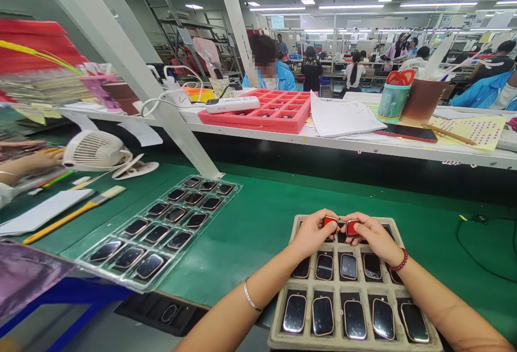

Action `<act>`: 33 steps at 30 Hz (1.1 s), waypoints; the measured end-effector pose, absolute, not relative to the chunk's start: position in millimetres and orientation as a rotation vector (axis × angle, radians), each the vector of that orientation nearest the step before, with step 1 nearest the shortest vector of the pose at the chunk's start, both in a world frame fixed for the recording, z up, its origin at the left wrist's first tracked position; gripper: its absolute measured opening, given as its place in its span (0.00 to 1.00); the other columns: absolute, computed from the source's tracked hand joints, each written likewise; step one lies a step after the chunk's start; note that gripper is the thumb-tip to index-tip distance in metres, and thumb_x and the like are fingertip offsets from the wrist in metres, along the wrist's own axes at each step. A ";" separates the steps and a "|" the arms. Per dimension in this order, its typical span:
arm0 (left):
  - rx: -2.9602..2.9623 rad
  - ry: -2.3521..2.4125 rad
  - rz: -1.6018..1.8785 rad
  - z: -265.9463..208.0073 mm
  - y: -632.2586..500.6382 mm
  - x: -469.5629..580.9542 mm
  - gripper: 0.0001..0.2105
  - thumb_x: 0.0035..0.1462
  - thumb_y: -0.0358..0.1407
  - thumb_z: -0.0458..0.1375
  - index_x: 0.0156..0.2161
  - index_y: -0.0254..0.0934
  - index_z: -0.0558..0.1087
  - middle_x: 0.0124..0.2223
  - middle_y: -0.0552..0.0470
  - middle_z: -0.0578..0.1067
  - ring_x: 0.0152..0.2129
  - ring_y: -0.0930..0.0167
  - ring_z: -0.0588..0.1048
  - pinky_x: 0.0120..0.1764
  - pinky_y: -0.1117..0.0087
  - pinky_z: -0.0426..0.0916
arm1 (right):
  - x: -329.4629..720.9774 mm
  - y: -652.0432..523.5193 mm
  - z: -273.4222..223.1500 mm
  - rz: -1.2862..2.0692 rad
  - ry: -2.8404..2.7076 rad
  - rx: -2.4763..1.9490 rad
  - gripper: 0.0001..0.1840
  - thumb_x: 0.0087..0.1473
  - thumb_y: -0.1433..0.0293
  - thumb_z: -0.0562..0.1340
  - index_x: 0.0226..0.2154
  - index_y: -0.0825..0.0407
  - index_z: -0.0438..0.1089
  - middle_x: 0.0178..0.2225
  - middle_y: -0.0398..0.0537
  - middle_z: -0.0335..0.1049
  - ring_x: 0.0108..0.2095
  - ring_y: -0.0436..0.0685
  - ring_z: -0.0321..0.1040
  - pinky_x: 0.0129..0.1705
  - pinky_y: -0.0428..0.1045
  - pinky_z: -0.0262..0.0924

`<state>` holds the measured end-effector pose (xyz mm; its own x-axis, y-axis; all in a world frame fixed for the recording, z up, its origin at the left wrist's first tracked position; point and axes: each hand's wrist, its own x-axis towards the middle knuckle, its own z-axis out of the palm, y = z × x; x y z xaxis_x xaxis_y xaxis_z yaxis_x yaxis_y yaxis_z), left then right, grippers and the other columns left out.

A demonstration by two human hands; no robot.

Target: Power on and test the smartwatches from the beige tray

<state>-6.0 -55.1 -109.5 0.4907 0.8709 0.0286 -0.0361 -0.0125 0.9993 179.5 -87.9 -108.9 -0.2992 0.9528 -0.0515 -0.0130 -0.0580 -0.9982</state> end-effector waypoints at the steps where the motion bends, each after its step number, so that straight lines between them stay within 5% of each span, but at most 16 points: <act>1: 1.393 0.790 0.846 -108.2 -55.6 -6.0 0.11 0.51 0.40 0.56 0.35 0.33 0.68 0.29 0.52 0.72 0.25 0.75 0.70 0.28 0.74 0.68 | 179.4 -88.0 -108.9 1.481 -1.387 -1.070 0.13 0.54 0.63 0.55 0.40 0.52 0.67 0.33 0.48 0.71 0.27 0.51 0.70 0.27 0.47 0.64; 7: 1.360 0.829 0.835 -104.0 -56.6 -6.0 0.13 0.53 0.43 0.55 0.36 0.34 0.69 0.29 0.52 0.72 0.22 0.77 0.69 0.25 0.76 0.65 | 179.4 -88.0 -111.1 1.463 -1.408 -1.071 0.11 0.53 0.63 0.57 0.36 0.52 0.67 0.30 0.46 0.71 0.24 0.49 0.68 0.25 0.46 0.63; 20: 1.435 0.772 0.847 -117.0 -52.9 -5.0 0.14 0.48 0.26 0.54 0.42 0.34 0.66 0.35 0.50 0.73 0.26 0.75 0.71 0.33 0.72 0.66 | 177.5 -89.2 -112.2 1.433 -1.444 -1.092 0.14 0.49 0.69 0.59 0.42 0.50 0.63 0.34 0.45 0.68 0.27 0.50 0.67 0.25 0.45 0.61; 33: 1.549 0.840 0.878 -116.8 -52.6 -6.4 0.16 0.46 0.25 0.54 0.43 0.35 0.66 0.32 0.53 0.71 0.23 0.76 0.66 0.25 0.76 0.59 | 179.7 -87.7 -114.6 1.435 -1.455 -1.059 0.16 0.50 0.73 0.57 0.43 0.49 0.62 0.38 0.48 0.69 0.31 0.51 0.68 0.29 0.47 0.63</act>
<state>-6.4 -52.6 -116.8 0.4720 0.8766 0.0936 0.0548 -0.1352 0.9893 179.7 -87.7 -114.6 -0.3146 0.9492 -0.0076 0.0205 -0.0012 -0.9998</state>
